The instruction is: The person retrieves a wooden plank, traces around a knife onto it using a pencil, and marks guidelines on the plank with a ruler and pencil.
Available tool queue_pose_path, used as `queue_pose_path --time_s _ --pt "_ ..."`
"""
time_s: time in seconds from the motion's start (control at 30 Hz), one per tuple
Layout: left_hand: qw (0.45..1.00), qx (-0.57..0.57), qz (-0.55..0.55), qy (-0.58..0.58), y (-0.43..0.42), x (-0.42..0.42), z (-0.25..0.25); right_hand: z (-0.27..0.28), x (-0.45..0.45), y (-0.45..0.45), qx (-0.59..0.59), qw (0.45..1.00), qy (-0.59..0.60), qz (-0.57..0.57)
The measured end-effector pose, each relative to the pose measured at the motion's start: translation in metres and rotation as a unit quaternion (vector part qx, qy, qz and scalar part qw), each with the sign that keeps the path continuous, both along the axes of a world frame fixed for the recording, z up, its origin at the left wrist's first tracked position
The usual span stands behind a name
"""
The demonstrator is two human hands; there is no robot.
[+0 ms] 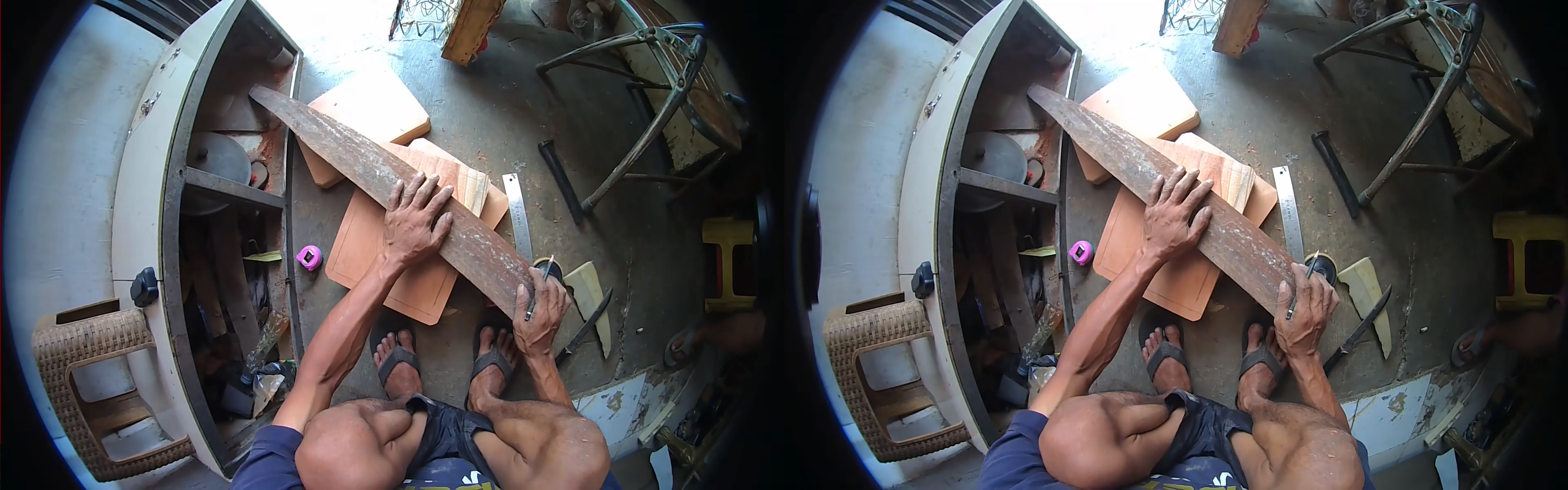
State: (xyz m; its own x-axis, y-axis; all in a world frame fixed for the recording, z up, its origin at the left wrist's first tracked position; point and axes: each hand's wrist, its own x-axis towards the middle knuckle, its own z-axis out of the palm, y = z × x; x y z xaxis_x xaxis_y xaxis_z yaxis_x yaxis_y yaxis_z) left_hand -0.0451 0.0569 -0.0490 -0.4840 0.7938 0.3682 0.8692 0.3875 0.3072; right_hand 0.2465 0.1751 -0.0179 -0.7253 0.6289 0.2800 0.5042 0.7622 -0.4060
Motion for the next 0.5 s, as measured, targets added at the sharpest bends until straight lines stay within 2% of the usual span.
queue_pose_path --time_s 0.1,0.17,0.2,0.27,0.3,0.5 --pt "0.998 -0.064 -0.009 -0.005 -0.004 -0.006 0.007 0.001 -0.003 -0.002 0.028 1.000 0.008 0.004" --pt "0.984 -0.152 -0.073 -0.050 -0.009 -0.016 0.018 0.000 -0.004 -0.001 0.058 0.998 0.003 -0.008" --pt "0.985 -0.150 -0.071 -0.048 -0.012 -0.026 0.031 -0.002 -0.007 0.000 0.086 0.996 -0.001 -0.018" --pt "0.946 -0.254 -0.177 -0.099 -0.019 -0.045 0.053 -0.009 -0.004 0.003 0.071 0.997 -0.003 -0.010" --pt "0.941 -0.270 -0.189 -0.083 -0.018 -0.050 0.056 -0.012 -0.002 0.006 0.059 0.998 -0.005 -0.003" --pt "0.951 -0.229 -0.195 -0.071 -0.014 -0.042 0.048 -0.019 -0.003 0.022 0.034 0.999 0.017 -0.006"
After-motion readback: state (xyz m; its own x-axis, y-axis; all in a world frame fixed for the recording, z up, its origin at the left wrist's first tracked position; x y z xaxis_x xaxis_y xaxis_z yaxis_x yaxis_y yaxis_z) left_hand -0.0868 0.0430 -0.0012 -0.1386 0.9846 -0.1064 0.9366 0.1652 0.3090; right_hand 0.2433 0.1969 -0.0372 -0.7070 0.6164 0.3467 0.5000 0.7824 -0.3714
